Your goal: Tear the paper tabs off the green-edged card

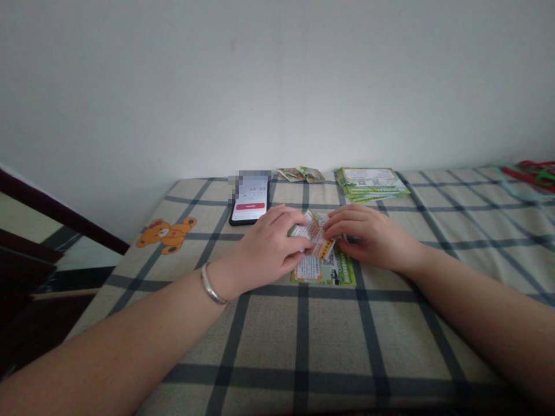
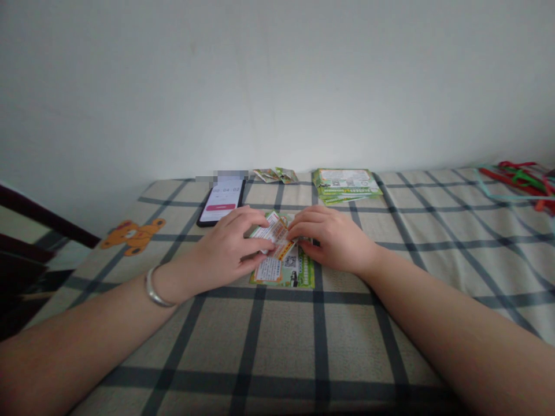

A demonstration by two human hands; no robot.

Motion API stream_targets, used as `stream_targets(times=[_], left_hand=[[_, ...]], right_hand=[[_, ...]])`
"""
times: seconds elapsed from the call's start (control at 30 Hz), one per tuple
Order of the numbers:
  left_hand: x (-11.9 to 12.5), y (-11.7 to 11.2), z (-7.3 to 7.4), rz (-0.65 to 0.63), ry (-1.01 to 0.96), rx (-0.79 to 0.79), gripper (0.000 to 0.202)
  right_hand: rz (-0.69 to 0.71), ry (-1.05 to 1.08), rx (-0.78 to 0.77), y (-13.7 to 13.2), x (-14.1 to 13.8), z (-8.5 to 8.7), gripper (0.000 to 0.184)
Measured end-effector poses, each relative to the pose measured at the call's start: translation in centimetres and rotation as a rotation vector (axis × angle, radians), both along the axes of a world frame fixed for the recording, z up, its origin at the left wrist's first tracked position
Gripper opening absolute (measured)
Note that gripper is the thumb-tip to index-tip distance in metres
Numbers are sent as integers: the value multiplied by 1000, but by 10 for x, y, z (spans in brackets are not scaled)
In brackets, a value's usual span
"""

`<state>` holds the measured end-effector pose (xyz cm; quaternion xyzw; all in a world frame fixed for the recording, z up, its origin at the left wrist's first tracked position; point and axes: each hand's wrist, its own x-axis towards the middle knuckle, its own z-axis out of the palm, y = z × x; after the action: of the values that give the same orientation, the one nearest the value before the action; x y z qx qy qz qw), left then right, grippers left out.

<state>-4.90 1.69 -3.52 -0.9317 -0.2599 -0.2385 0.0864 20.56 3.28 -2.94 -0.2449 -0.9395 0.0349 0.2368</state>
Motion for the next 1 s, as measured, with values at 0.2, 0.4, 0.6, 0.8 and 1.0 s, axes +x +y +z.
stream_targets(times=[0.2, 0.4, 0.6, 0.8, 1.0], left_hand=[[0, 0, -1, 0, 25, -31, 12], [1, -2, 1, 23, 58, -2, 13], [1, -2, 0, 31, 54, 19, 13], [1, -2, 2, -48, 74, 55, 15], [1, 0, 3, -102, 96, 45, 17]], right_hand=[[110, -68, 82, -9, -7, 5, 26], [155, -105, 1, -10, -9, 5, 22], [134, -46, -81, -12, -10, 5, 20], [107, -26, -173, -10, -9, 5, 20], [-14, -25, -179, -9, -12, 2, 17]])
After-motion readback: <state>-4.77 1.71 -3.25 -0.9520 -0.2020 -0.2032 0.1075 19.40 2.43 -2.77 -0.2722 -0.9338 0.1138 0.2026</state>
